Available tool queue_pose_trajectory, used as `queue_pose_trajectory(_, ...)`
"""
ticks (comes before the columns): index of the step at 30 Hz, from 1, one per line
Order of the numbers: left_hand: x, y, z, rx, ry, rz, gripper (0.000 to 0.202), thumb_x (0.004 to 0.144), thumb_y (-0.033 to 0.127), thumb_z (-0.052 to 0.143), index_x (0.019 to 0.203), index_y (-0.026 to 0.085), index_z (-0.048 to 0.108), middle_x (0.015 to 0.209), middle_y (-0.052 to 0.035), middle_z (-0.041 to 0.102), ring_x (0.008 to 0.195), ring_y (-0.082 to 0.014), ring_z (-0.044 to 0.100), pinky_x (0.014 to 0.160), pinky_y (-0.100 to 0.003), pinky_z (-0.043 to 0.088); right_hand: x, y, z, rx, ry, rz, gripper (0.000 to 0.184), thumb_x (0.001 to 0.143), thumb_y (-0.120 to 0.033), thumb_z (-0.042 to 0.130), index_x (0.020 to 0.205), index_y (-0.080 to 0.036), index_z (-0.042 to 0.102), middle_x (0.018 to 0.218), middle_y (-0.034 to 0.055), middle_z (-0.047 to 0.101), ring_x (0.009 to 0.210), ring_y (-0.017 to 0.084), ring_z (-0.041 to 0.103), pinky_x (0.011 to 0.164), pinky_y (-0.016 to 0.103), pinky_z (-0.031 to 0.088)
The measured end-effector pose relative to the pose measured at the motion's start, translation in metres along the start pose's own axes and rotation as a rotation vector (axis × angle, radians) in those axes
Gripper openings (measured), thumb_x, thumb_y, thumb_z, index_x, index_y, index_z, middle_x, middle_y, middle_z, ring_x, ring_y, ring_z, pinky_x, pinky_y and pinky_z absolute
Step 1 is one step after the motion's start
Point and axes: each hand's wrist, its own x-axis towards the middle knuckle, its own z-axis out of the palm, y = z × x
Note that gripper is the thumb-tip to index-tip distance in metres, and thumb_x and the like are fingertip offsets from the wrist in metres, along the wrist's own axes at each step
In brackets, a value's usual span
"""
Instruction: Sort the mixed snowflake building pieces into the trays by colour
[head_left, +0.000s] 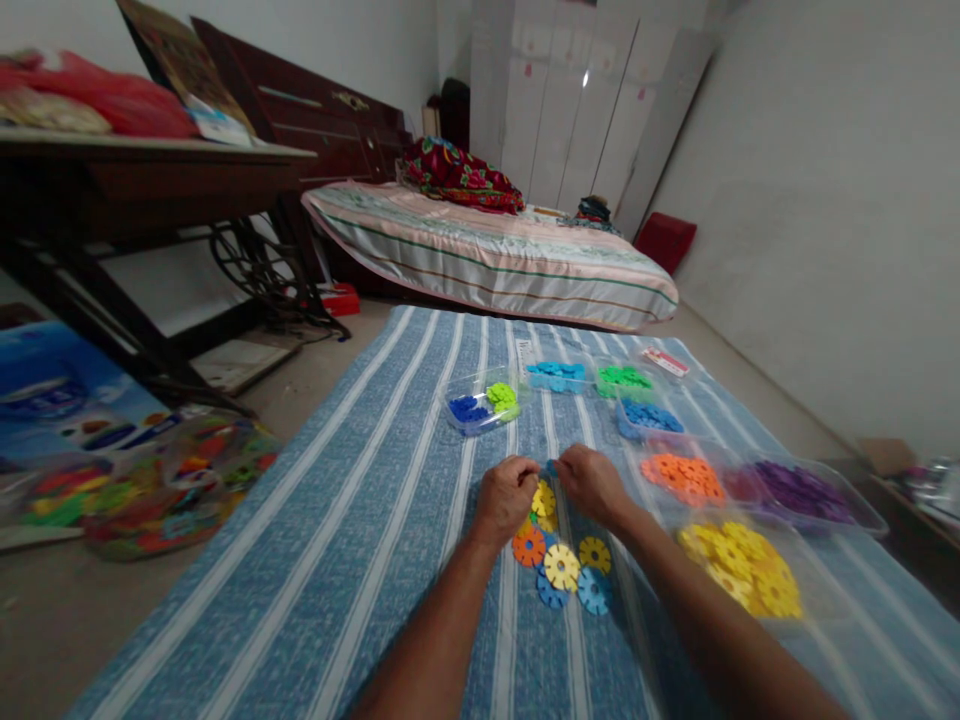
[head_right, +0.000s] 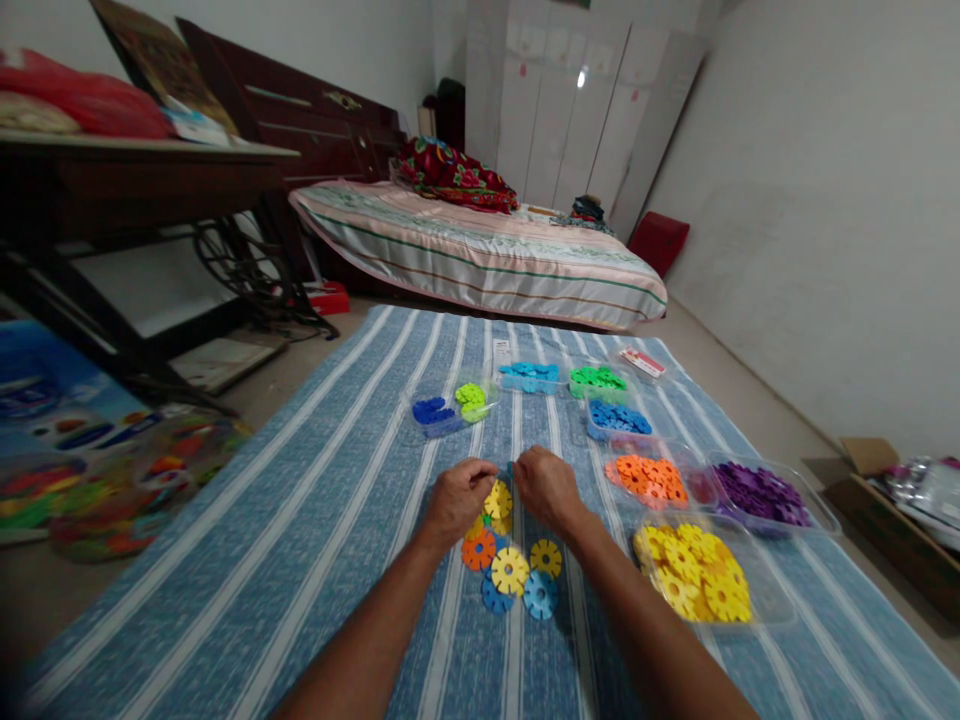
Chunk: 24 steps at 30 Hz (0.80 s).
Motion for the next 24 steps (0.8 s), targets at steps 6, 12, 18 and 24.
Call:
queue_pose_trajectory(6, 0.000, -0.003, 0.001, -0.011, -0.006, 0.008, 0.023, 0.075, 0.008, 0.052, 0.080, 0.021, 0.070, 0.082, 0.0019, 0.071, 0.078, -0.0117, 0.064, 0.076, -0.021, 0.049, 0.064, -0.003, -0.029, 0.454, 0.155, 0.191, 0.030, 0.083, -0.037, 0.045, 0.062, -0.018, 0.055, 0.053, 0.0002, 0.055, 0.053, 0.013, 0.056, 0.052, 0.022, 0.041)
queue_pose_trajectory(12, -0.001, -0.001, -0.001, -0.005, -0.009, -0.001, 0.023, 0.076, 0.009, 0.051, 0.079, 0.021, 0.070, 0.081, 0.0017, 0.070, 0.077, -0.0117, 0.064, 0.074, -0.020, 0.049, 0.083, -0.008, -0.033, 0.724, 0.223, 0.255, 0.028, 0.078, -0.044, 0.049, 0.075, -0.018, 0.058, 0.061, 0.0020, 0.063, 0.052, 0.013, 0.060, 0.048, 0.021, 0.046)
queue_pose_trajectory(18, 0.000, -0.001, 0.000, -0.003, -0.004, 0.014, 0.022, 0.076, 0.009, 0.053, 0.080, 0.021, 0.071, 0.083, 0.0015, 0.071, 0.078, -0.0117, 0.064, 0.076, -0.021, 0.049, 0.021, 0.001, 0.008, 0.634, 0.027, 0.166, 0.025, 0.075, -0.039, 0.055, 0.061, -0.018, 0.058, 0.054, -0.0005, 0.060, 0.050, 0.013, 0.056, 0.050, 0.023, 0.044)
queue_pose_trajectory(24, 0.001, -0.002, 0.000, 0.013, 0.000, 0.021, 0.021, 0.077, 0.010, 0.053, 0.081, 0.020, 0.070, 0.084, 0.0001, 0.071, 0.081, -0.0125, 0.065, 0.079, -0.022, 0.049, -0.021, 0.015, -0.001, 0.310, 0.012, 0.047, 0.029, 0.084, -0.038, 0.046, 0.072, -0.019, 0.064, 0.065, 0.0005, 0.063, 0.063, 0.015, 0.058, 0.058, 0.025, 0.043)
